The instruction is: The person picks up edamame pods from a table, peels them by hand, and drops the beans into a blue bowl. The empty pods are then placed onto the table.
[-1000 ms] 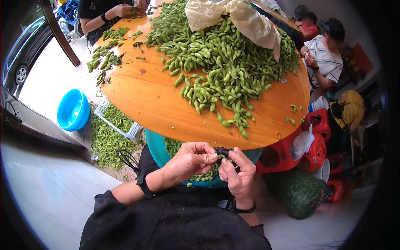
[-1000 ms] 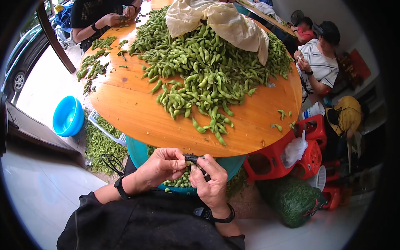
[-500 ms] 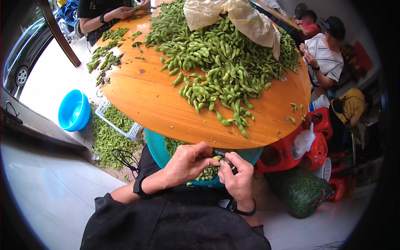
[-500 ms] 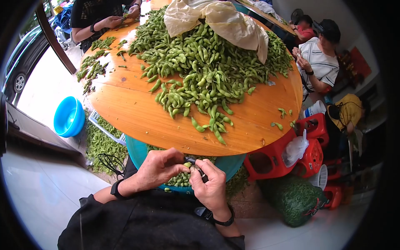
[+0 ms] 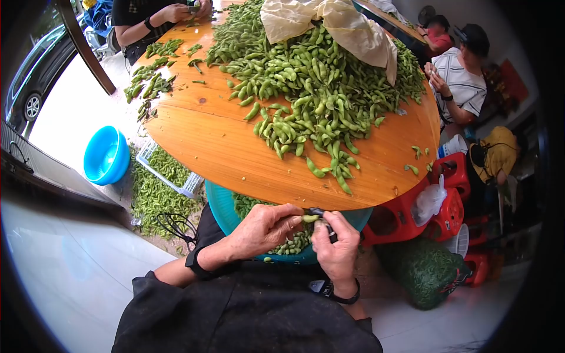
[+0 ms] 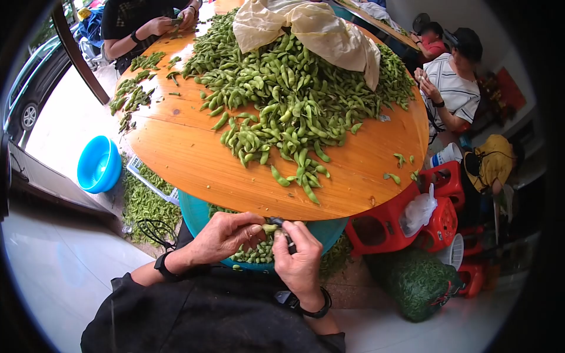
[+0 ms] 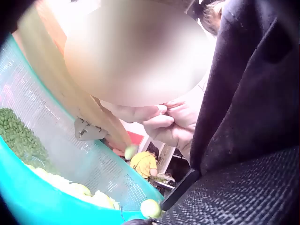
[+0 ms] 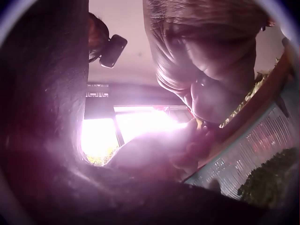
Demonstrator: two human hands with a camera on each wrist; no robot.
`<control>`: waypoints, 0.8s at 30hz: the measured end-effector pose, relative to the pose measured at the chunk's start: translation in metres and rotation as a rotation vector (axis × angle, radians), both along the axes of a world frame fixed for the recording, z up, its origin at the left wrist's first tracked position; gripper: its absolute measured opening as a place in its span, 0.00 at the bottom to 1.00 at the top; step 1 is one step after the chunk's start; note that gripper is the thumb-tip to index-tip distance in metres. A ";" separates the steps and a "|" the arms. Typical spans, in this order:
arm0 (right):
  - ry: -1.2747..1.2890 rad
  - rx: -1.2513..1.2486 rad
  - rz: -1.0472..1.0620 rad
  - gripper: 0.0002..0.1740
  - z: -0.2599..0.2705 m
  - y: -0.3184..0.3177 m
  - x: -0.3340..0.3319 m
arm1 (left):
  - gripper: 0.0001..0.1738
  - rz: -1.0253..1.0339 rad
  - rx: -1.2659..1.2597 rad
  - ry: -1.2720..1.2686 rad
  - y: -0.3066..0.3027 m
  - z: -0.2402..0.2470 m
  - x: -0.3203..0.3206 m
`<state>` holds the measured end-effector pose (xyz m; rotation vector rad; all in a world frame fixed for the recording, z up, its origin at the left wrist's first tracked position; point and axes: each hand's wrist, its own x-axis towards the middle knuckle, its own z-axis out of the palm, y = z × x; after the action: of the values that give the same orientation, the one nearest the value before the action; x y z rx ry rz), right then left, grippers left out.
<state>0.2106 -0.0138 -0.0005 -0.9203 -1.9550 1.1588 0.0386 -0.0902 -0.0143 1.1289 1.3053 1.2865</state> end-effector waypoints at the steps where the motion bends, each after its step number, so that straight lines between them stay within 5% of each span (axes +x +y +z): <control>1: 0.027 -0.026 -0.036 0.07 0.004 0.003 0.003 | 0.11 0.008 0.086 0.209 0.002 0.002 -0.004; 6: -0.040 0.045 -0.398 0.07 0.007 0.032 0.081 | 0.11 0.084 0.477 0.713 0.037 0.029 -0.028; 9: -0.583 0.638 -0.335 0.08 0.001 0.055 0.140 | 0.12 0.021 0.409 0.977 0.075 0.029 -0.041; 13: -0.604 0.543 -0.324 0.11 -0.002 0.048 0.147 | 0.12 -0.072 0.318 1.167 0.091 0.029 -0.041; 15: -0.407 0.140 -0.341 0.14 0.003 0.040 0.124 | 0.11 -0.096 0.256 1.137 0.085 0.038 -0.038; 19: 0.003 -0.224 -0.141 0.11 0.012 0.028 0.057 | 0.10 -0.011 0.441 0.893 0.064 0.021 -0.036; 21: 0.133 -0.335 0.007 0.11 0.016 0.023 0.030 | 0.10 -0.063 0.194 0.477 0.044 0.031 -0.030; 23: 0.212 -0.387 0.134 0.13 0.015 0.017 0.011 | 0.08 -0.071 0.193 0.419 0.032 0.028 -0.025; 24: 0.230 -0.405 0.149 0.13 0.013 0.015 0.006 | 0.07 -0.085 0.040 0.183 0.027 0.025 -0.023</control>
<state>0.2169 0.0009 0.0123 -0.8046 -1.6548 1.7088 0.0156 -0.0631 0.0108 1.3416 1.3537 1.1736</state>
